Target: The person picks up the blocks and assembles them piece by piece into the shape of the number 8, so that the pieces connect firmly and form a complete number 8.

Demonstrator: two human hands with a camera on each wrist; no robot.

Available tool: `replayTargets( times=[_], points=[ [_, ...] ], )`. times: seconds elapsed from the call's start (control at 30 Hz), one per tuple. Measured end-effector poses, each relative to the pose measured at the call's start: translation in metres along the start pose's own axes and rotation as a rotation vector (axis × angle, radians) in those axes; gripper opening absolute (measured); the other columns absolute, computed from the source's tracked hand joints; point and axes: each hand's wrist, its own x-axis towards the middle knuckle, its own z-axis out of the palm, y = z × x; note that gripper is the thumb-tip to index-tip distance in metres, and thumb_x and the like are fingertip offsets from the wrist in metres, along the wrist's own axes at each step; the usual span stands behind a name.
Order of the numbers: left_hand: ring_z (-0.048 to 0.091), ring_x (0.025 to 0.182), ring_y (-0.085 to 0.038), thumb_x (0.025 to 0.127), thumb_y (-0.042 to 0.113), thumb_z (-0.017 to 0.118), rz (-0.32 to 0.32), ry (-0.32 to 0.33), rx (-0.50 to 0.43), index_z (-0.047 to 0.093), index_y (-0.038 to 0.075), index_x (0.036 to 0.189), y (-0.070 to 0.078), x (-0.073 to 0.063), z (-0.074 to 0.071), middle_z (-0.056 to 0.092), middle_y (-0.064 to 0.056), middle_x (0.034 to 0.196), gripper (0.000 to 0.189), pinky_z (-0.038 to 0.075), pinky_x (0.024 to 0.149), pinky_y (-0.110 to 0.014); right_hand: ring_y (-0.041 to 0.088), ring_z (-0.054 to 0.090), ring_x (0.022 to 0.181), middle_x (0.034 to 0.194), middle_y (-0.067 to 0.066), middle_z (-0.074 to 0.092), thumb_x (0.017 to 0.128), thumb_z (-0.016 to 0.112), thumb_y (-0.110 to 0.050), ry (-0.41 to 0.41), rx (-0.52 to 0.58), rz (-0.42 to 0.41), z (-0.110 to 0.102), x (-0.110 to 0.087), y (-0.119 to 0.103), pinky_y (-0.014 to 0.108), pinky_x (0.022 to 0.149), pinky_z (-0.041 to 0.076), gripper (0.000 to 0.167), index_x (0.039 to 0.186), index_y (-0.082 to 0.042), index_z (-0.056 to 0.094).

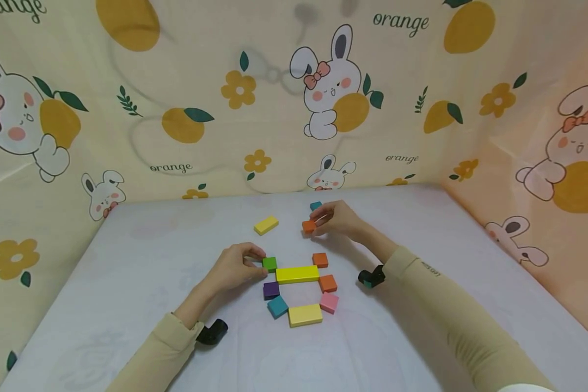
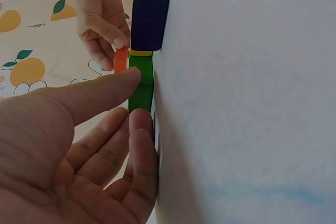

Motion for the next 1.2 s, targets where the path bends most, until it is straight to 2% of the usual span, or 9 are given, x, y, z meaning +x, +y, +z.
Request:
replayTargets(
  times=[0.23,0.43,0.7,0.97,1.2],
  points=[
    [0.064,0.082,-0.015,0.08,0.016,0.084,-0.015,-0.006,0.003,0.068,0.012,0.109,0.0,0.001,0.0,0.069,0.001,0.105,0.034,0.054,0.08,-0.034,0.025,0.065,0.094,0.104,0.006,0.07,0.075,0.084,0.001,-0.117,0.031,-0.085,0.023,-0.002,-0.022,0.032,0.083,0.053,0.038,0.11,-0.005,0.071],
    [0.065,0.083,-0.016,0.08,0.016,0.084,-0.014,-0.01,-0.001,0.068,0.012,0.109,0.0,0.001,-0.001,0.069,0.0,0.105,0.034,0.054,0.082,-0.035,0.024,0.066,0.091,0.102,0.006,0.07,0.074,0.084,0.002,-0.177,0.042,-0.116,0.039,-0.003,-0.036,0.032,0.08,0.055,0.036,0.108,-0.004,0.071],
    [0.065,0.085,-0.016,0.08,0.016,0.084,-0.018,-0.016,-0.016,0.068,0.012,0.109,0.0,0.001,-0.001,0.069,0.0,0.105,0.034,0.053,0.083,-0.035,0.023,0.065,0.091,0.099,0.004,0.071,0.077,0.081,0.003,-0.202,-0.007,-0.105,0.054,-0.005,-0.046,0.031,0.079,0.055,0.032,0.106,-0.006,0.072],
    [0.065,0.08,-0.016,0.08,0.015,0.084,-0.006,-0.017,-0.016,0.068,0.011,0.108,-0.001,0.001,-0.002,0.069,0.0,0.105,0.033,0.054,0.08,-0.035,0.023,0.064,0.09,0.099,0.003,0.069,0.078,0.08,0.005,-0.196,-0.077,-0.126,0.063,0.004,-0.047,0.029,0.079,0.055,0.032,0.106,-0.005,0.071],
    [0.066,0.081,-0.015,0.08,0.014,0.084,-0.012,-0.021,-0.028,0.067,0.011,0.108,0.0,0.0,-0.002,0.069,-0.001,0.105,0.033,0.054,0.081,-0.035,0.021,0.064,0.089,0.097,0.003,0.07,0.081,0.077,0.007,-0.255,-0.117,-0.127,0.068,0.008,-0.046,0.028,0.082,0.053,0.028,0.105,-0.005,0.073]
  ],
)
